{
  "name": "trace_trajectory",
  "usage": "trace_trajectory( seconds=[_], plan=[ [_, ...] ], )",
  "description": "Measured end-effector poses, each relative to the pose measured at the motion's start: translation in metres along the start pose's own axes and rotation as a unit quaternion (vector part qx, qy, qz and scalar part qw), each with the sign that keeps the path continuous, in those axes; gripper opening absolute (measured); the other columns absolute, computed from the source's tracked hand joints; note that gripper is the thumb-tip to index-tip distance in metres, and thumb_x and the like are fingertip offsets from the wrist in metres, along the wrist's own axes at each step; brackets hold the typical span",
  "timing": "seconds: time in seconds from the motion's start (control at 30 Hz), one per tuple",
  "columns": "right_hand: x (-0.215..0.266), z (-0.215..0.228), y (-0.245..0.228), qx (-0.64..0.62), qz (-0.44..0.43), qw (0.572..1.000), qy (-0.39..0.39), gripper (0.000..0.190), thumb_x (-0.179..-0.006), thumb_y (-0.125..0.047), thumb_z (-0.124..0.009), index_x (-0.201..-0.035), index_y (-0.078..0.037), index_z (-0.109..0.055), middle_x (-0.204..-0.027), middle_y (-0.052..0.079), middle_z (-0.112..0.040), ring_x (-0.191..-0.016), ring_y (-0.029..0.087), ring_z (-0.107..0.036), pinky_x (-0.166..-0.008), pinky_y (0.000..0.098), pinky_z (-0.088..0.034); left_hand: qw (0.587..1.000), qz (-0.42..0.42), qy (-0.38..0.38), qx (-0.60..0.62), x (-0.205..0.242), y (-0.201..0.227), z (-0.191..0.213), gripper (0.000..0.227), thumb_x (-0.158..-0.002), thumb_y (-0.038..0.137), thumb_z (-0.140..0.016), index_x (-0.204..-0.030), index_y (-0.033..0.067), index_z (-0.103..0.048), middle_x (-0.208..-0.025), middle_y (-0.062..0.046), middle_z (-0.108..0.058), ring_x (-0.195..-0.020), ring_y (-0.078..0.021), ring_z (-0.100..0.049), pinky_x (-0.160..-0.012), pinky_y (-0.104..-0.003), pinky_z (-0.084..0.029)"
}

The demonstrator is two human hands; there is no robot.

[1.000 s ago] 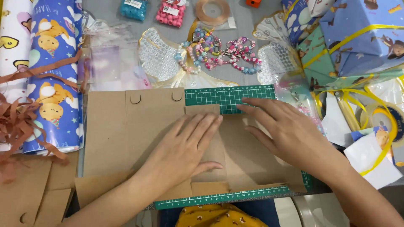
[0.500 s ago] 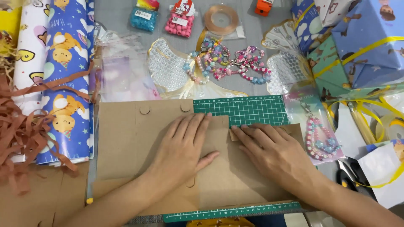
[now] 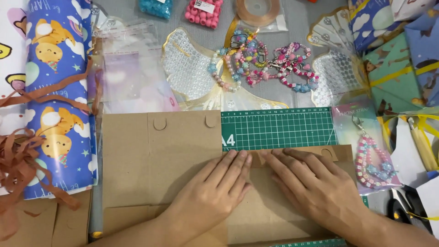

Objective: Folding and assembling a cardboard box from a flat template on a craft table.

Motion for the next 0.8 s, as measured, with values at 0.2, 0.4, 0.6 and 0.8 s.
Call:
trace_trajectory(
  seconds=[0.2, 0.4, 0.6, 0.8],
  plan=[
    [0.011, -0.017, 0.001, 0.045, -0.019, 0.998, -0.046, 0.056, -0.101, -0.047, -0.059, -0.149, -0.018, -0.058, -0.124, -0.003, -0.064, -0.104, 0.019, -0.063, -0.090, 0.0337, -0.053, 0.991, -0.023, -0.024, -0.132, -0.003, 0.016, 0.003, 0.043, -0.113, 0.030, -0.051, -0.134, -0.0045, -0.063, -0.129, -0.017, -0.070, -0.116, -0.0286, -0.069, -0.101, -0.033, -0.057],
    [0.012, -0.017, 0.000, 0.063, -0.013, 0.997, -0.043, 0.056, -0.101, -0.047, -0.056, -0.150, -0.020, -0.056, -0.125, -0.001, -0.064, -0.101, 0.019, -0.064, -0.087, 0.0342, -0.052, 0.992, 0.013, -0.066, -0.106, -0.002, 0.006, -0.007, 0.061, -0.111, 0.049, -0.046, -0.152, 0.0043, -0.050, -0.153, -0.013, -0.055, -0.141, -0.0315, -0.053, -0.114, -0.038, -0.046],
    [0.012, -0.016, 0.000, 0.046, -0.021, 0.998, -0.027, 0.057, -0.100, -0.046, -0.058, -0.151, -0.020, -0.056, -0.126, -0.002, -0.064, -0.104, 0.019, -0.064, -0.090, 0.0351, -0.053, 0.983, -0.054, 0.012, -0.176, -0.002, 0.010, 0.013, 0.047, -0.113, 0.035, -0.052, -0.121, -0.0066, -0.071, -0.120, -0.022, -0.073, -0.111, -0.0318, -0.073, -0.102, -0.036, -0.059],
    [0.013, -0.017, 0.001, 0.041, -0.016, 0.999, -0.007, 0.055, -0.100, -0.045, -0.061, -0.147, -0.018, -0.060, -0.123, -0.002, -0.064, -0.105, 0.018, -0.064, -0.093, 0.0353, -0.053, 0.993, 0.035, -0.034, -0.111, -0.011, -0.043, 0.035, 0.049, -0.106, 0.040, -0.065, -0.143, 0.0074, -0.060, -0.138, -0.012, -0.069, -0.127, -0.0239, -0.066, -0.110, -0.041, -0.051]
  ],
)
Point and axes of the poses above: each hand's wrist, its own x-axis away from the middle knuckle, its own z-axis out of the back of the hand, y = z × x, the point moved 5 cm from there along -x, towards the middle knuckle
